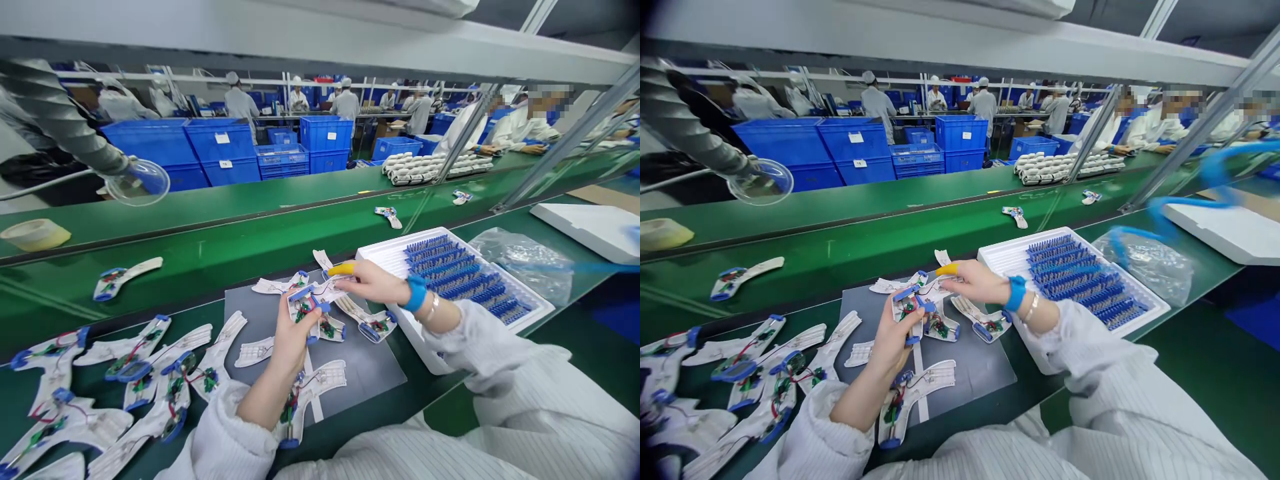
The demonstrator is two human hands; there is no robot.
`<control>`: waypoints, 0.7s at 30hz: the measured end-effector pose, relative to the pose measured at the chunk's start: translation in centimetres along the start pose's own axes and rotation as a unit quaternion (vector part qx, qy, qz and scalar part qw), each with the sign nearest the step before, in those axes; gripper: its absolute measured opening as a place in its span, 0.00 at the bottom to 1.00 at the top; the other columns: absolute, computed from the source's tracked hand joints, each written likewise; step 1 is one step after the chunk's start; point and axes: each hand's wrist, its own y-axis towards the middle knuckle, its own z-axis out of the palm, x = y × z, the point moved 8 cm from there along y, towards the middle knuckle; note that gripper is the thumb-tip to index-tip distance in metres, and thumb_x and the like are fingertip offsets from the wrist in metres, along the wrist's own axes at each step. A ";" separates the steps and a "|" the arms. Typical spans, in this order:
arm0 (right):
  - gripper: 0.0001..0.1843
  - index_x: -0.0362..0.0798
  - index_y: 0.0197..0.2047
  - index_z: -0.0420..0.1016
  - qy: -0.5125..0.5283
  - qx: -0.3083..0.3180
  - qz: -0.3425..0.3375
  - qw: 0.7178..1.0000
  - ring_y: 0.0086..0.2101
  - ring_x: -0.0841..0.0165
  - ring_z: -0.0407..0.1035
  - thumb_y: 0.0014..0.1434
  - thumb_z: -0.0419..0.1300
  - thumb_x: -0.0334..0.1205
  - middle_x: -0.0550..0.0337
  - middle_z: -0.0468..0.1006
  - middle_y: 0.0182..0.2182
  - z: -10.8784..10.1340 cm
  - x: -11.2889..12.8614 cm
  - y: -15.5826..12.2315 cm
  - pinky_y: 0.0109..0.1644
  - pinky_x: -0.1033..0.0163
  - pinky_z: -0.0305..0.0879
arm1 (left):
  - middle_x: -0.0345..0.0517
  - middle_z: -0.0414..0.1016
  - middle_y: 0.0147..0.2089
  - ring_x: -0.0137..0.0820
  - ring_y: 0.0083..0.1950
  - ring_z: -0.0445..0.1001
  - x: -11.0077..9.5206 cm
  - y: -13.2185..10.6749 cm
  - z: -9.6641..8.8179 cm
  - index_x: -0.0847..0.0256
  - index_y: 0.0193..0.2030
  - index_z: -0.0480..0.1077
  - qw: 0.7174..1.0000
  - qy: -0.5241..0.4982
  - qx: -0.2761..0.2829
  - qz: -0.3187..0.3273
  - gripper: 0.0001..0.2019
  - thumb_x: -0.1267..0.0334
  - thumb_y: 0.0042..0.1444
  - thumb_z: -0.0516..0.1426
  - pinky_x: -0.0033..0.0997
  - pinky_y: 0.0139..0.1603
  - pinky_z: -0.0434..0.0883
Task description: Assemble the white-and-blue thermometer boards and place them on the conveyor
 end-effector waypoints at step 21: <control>0.20 0.44 0.56 0.64 -0.055 -0.125 0.242 0.961 0.48 0.63 0.66 0.61 0.50 0.38 0.50 0.70 0.50 -8.8 -15.8 -8.3 0.51 0.59 0.63 | 0.62 0.70 0.52 0.55 0.56 0.63 -1.6 11.4 -5.4 0.61 0.52 0.66 0.689 0.689 0.217 0.062 0.28 0.55 0.42 0.55 0.50 0.53 0.58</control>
